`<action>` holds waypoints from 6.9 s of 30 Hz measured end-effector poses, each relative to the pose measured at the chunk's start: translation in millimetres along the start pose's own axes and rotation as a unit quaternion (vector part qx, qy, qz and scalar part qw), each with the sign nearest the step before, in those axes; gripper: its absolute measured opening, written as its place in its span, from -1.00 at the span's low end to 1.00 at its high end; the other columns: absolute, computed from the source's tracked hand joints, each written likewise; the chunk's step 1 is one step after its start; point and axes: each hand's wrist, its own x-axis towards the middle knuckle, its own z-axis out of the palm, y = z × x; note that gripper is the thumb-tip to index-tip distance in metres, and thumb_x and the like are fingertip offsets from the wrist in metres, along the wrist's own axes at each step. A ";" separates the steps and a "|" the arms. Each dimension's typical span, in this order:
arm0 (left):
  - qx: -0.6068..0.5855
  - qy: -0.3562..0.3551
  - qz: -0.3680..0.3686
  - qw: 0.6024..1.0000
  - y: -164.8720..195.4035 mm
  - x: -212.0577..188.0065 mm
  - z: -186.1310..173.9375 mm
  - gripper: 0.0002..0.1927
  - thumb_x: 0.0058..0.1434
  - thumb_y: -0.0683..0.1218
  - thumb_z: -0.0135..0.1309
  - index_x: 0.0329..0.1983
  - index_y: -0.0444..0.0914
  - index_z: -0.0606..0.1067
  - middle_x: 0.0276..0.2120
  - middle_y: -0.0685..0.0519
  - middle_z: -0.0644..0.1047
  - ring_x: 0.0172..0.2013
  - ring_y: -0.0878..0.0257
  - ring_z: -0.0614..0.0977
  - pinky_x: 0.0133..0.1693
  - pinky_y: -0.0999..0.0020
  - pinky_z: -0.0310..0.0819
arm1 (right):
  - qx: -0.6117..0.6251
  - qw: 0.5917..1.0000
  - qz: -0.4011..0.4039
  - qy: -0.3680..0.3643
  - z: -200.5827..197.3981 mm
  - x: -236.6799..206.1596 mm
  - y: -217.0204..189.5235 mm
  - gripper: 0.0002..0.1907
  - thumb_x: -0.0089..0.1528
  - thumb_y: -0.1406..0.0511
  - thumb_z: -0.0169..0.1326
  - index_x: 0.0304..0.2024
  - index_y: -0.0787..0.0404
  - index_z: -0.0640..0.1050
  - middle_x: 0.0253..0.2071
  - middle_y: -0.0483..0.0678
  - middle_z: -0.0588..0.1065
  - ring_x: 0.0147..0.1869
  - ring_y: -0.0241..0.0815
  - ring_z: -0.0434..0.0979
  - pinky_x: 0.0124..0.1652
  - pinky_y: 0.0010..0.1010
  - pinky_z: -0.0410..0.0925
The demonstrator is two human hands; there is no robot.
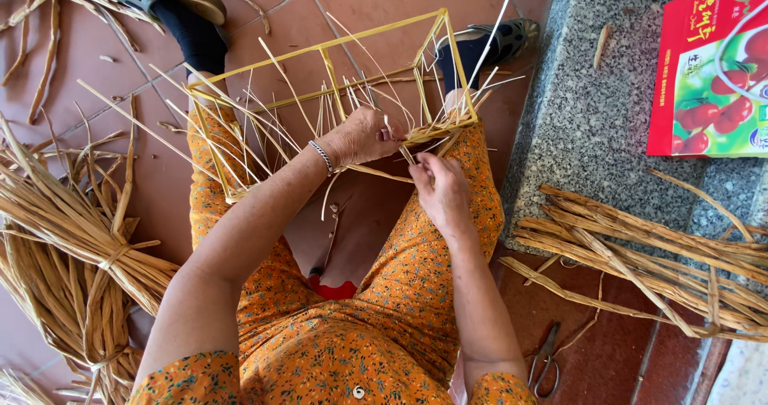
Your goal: The person weaves a rectangular basket by hand, interlacing dried plant strips through a yellow frame. They use scissors to trim excess material and continue weaving the sides.
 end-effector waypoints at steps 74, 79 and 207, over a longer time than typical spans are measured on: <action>-0.246 -0.010 -0.157 0.957 -2.9 20.7 -1.1 -0.81 0.08 -0.22 0.31 -0.22 -0.18 0.71 -0.42 0.12 0.67 -0.36 0.41 0.61 -0.26 0.43 0.56 | 0.362 0.925 0.038 0.105 52.2 28.9 28.6 -0.76 0.26 0.35 0.30 -0.19 0.23 0.46 -0.27 -0.04 0.58 -0.28 -0.35 0.58 -0.30 -0.59 0.51; -0.293 -0.015 -0.125 0.948 0.5 26.6 -1.4 -0.82 0.08 -0.17 0.34 -0.22 -0.17 0.70 -0.39 0.18 0.68 -0.35 0.49 0.64 -0.25 0.46 0.60 | 0.395 0.912 0.020 0.111 51.8 30.5 20.0 -0.77 0.27 0.38 0.26 -0.23 0.21 0.42 -0.32 -0.10 0.56 -0.32 -0.41 0.62 -0.38 -0.61 0.55; -0.229 0.015 -0.041 0.973 2.8 61.0 -4.0 -0.77 -0.15 -0.17 0.37 -0.40 -0.19 0.60 -0.46 0.14 0.61 -0.40 0.34 0.64 -0.35 0.43 0.57 | 0.450 0.875 0.118 0.131 38.6 43.3 28.3 -0.76 0.21 0.43 0.32 -0.28 0.20 0.46 -0.34 -0.14 0.53 -0.34 -0.46 0.47 -0.33 -0.65 0.42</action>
